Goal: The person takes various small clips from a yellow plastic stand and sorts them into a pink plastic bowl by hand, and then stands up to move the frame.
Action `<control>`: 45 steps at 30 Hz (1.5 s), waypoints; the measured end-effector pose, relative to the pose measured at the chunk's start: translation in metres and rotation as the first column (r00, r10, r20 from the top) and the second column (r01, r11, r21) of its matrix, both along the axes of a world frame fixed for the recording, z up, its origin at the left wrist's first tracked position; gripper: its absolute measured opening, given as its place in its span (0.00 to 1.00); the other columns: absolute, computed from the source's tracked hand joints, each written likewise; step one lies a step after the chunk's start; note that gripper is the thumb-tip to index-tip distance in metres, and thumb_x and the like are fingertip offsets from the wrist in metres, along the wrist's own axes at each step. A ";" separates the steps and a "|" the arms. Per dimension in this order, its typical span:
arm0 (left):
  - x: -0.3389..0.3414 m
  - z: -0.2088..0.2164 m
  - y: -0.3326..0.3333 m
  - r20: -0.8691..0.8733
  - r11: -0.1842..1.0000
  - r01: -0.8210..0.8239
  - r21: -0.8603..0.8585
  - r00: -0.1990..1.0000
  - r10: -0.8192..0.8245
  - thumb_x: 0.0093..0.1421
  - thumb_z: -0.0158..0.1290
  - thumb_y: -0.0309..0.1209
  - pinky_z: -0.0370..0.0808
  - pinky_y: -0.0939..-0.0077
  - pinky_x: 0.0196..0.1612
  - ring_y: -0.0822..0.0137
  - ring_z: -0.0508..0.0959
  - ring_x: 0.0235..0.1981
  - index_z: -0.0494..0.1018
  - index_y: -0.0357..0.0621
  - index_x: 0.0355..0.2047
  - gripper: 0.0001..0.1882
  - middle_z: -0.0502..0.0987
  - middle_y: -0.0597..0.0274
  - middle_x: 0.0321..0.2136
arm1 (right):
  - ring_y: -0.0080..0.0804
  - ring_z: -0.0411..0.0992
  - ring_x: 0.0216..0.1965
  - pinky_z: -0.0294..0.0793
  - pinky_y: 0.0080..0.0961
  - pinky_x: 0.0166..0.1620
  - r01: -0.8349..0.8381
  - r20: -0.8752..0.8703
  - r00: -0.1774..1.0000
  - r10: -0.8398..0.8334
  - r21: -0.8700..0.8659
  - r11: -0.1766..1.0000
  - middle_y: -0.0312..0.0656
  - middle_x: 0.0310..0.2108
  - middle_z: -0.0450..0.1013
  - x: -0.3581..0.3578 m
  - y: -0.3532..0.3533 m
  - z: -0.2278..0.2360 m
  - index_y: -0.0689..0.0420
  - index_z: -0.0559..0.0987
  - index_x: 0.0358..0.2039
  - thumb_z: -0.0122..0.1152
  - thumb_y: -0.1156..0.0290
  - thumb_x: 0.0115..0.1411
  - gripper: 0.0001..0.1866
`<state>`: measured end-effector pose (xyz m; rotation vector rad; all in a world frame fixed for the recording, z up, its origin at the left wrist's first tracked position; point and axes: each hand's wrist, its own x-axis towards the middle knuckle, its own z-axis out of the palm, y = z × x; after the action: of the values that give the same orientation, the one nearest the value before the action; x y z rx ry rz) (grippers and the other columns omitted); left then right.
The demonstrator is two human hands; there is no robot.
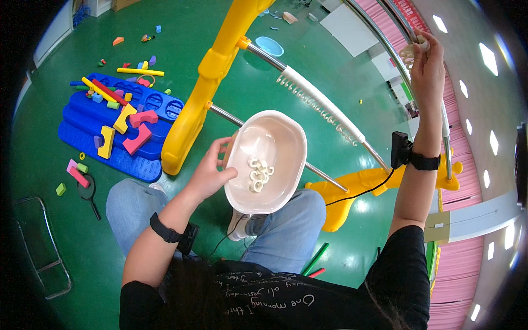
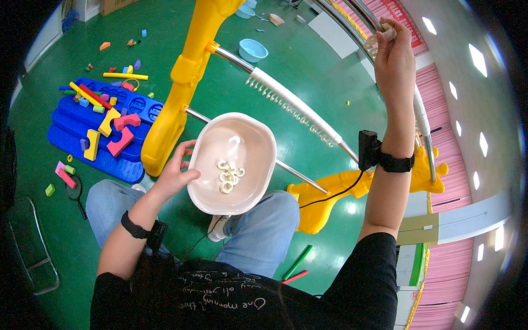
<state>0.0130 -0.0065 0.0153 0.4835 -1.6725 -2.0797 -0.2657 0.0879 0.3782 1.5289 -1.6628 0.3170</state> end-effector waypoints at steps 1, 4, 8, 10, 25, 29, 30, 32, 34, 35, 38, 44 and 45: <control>0.000 0.001 0.000 0.000 1.000 0.001 0.000 1.000 -0.001 0.43 0.54 0.26 0.72 0.73 0.43 0.68 0.72 0.37 0.55 0.45 0.59 0.40 0.65 0.54 0.49 | 0.41 0.76 0.38 0.76 0.31 0.38 0.013 -0.019 1.000 -0.014 -0.020 1.000 0.50 0.40 0.74 0.004 -0.002 -0.001 0.60 0.66 0.48 0.47 0.66 0.65 0.14; 0.001 0.000 0.001 0.006 1.000 0.008 0.024 1.000 -0.008 0.43 0.54 0.26 0.72 0.72 0.44 0.68 0.72 0.37 0.55 0.45 0.59 0.39 0.65 0.54 0.49 | 0.43 0.75 0.38 0.75 0.33 0.38 0.076 -0.120 0.990 -0.080 -0.035 0.996 0.50 0.40 0.74 0.005 -0.007 -0.003 0.61 0.67 0.48 0.46 0.66 0.65 0.15; 0.003 -0.002 0.000 0.009 1.000 0.003 0.023 1.000 -0.003 0.43 0.54 0.26 0.72 0.73 0.42 0.68 0.72 0.37 0.55 0.46 0.59 0.39 0.64 0.55 0.48 | 0.47 0.74 0.39 0.74 0.35 0.40 0.233 -0.126 0.962 -0.243 -0.088 0.969 0.50 0.40 0.74 0.006 -0.005 -0.007 0.62 0.68 0.49 0.44 0.63 0.66 0.17; 0.003 -0.004 -0.002 0.008 0.999 -0.016 0.036 1.000 0.015 0.43 0.54 0.25 0.73 0.74 0.40 0.69 0.72 0.36 0.55 0.46 0.59 0.39 0.64 0.57 0.47 | 0.46 0.74 0.39 0.74 0.35 0.40 0.179 -0.125 0.974 -0.187 -0.078 0.981 0.50 0.39 0.74 0.006 -0.003 -0.006 0.61 0.68 0.49 0.44 0.63 0.66 0.17; 0.000 -0.006 0.000 0.016 0.997 -0.014 0.070 1.000 0.013 0.44 0.53 0.24 0.72 0.76 0.41 0.69 0.73 0.37 0.55 0.46 0.59 0.39 0.63 0.56 0.47 | 0.40 0.75 0.40 0.74 0.33 0.43 0.219 -0.296 0.927 -0.228 -0.064 0.974 0.48 0.39 0.75 -0.007 -0.006 -0.007 0.58 0.72 0.48 0.66 0.47 0.48 0.34; 0.003 0.002 -0.001 0.024 0.997 -0.019 0.079 1.000 0.017 0.43 0.53 0.24 0.72 0.76 0.41 0.70 0.73 0.36 0.55 0.46 0.59 0.40 0.63 0.57 0.47 | 0.39 0.75 0.40 0.73 0.33 0.43 0.214 -0.305 0.925 -0.228 -0.080 0.974 0.47 0.38 0.75 -0.003 -0.009 -0.007 0.59 0.73 0.48 0.66 0.47 0.48 0.33; 0.004 0.002 -0.001 0.023 0.997 -0.021 0.078 1.000 0.020 0.43 0.53 0.24 0.72 0.76 0.41 0.70 0.73 0.36 0.55 0.46 0.59 0.40 0.63 0.57 0.47 | 0.38 0.75 0.40 0.73 0.32 0.43 0.222 -0.313 0.920 -0.235 -0.076 0.972 0.47 0.37 0.76 -0.001 -0.009 -0.008 0.59 0.74 0.47 0.66 0.47 0.49 0.33; 0.007 0.002 -0.002 0.068 0.999 -0.027 0.039 0.997 0.024 0.43 0.53 0.24 0.73 0.75 0.40 0.70 0.72 0.35 0.55 0.46 0.59 0.40 0.64 0.57 0.47 | 0.36 0.76 0.38 0.74 0.30 0.41 0.200 -0.220 0.956 -0.195 -0.003 0.980 0.47 0.36 0.76 0.003 -0.009 -0.003 0.58 0.74 0.48 0.65 0.47 0.50 0.32; 0.001 0.001 0.000 0.034 0.999 -0.016 0.038 0.999 0.014 0.42 0.54 0.24 0.73 0.75 0.40 0.70 0.72 0.35 0.56 0.46 0.59 0.40 0.64 0.57 0.47 | 0.33 0.76 0.37 0.75 0.26 0.39 0.151 0.101 0.981 -0.163 0.115 0.982 0.46 0.35 0.76 0.004 -0.001 0.013 0.54 0.75 0.46 0.58 0.42 0.54 0.30; -0.002 0.000 0.001 0.012 0.999 -0.009 0.038 1.000 0.008 0.42 0.54 0.24 0.73 0.75 0.40 0.70 0.72 0.35 0.56 0.46 0.59 0.40 0.64 0.57 0.47 | 0.33 0.76 0.37 0.75 0.26 0.39 0.157 0.091 0.982 -0.168 0.112 0.981 0.46 0.35 0.76 0.004 0.003 0.020 0.54 0.75 0.46 0.58 0.42 0.54 0.30; -0.004 0.000 0.002 0.018 0.999 0.013 0.037 1.000 -0.013 0.42 0.54 0.24 0.73 0.75 0.40 0.70 0.72 0.35 0.56 0.46 0.59 0.39 0.65 0.57 0.47 | 0.29 0.76 0.34 0.75 0.25 0.36 0.251 0.157 0.951 -0.268 0.119 0.961 0.44 0.34 0.77 -0.011 0.012 0.026 0.53 0.76 0.45 0.58 0.44 0.55 0.27; -0.003 -0.006 0.001 0.044 0.999 -0.007 0.031 0.999 0.005 0.42 0.54 0.24 0.72 0.75 0.41 0.70 0.71 0.36 0.56 0.46 0.59 0.40 0.64 0.57 0.47 | 0.31 0.76 0.31 0.73 0.27 0.33 0.143 0.044 0.989 -0.144 0.025 0.989 0.39 0.32 0.76 -0.018 0.009 0.007 0.50 0.76 0.42 0.59 0.48 0.56 0.21; -0.003 -0.007 0.001 0.043 1.000 -0.003 0.030 0.999 0.002 0.42 0.54 0.24 0.72 0.75 0.41 0.70 0.71 0.36 0.56 0.46 0.59 0.40 0.64 0.57 0.47 | 0.33 0.75 0.30 0.72 0.28 0.32 0.130 0.027 0.991 -0.130 0.023 0.991 0.40 0.31 0.76 -0.019 0.010 0.009 0.52 0.76 0.41 0.60 0.49 0.55 0.21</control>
<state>0.0097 -0.0051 0.0088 0.5434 -1.6658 -2.1100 -0.2851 0.0980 0.3869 1.4298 -1.7842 0.2532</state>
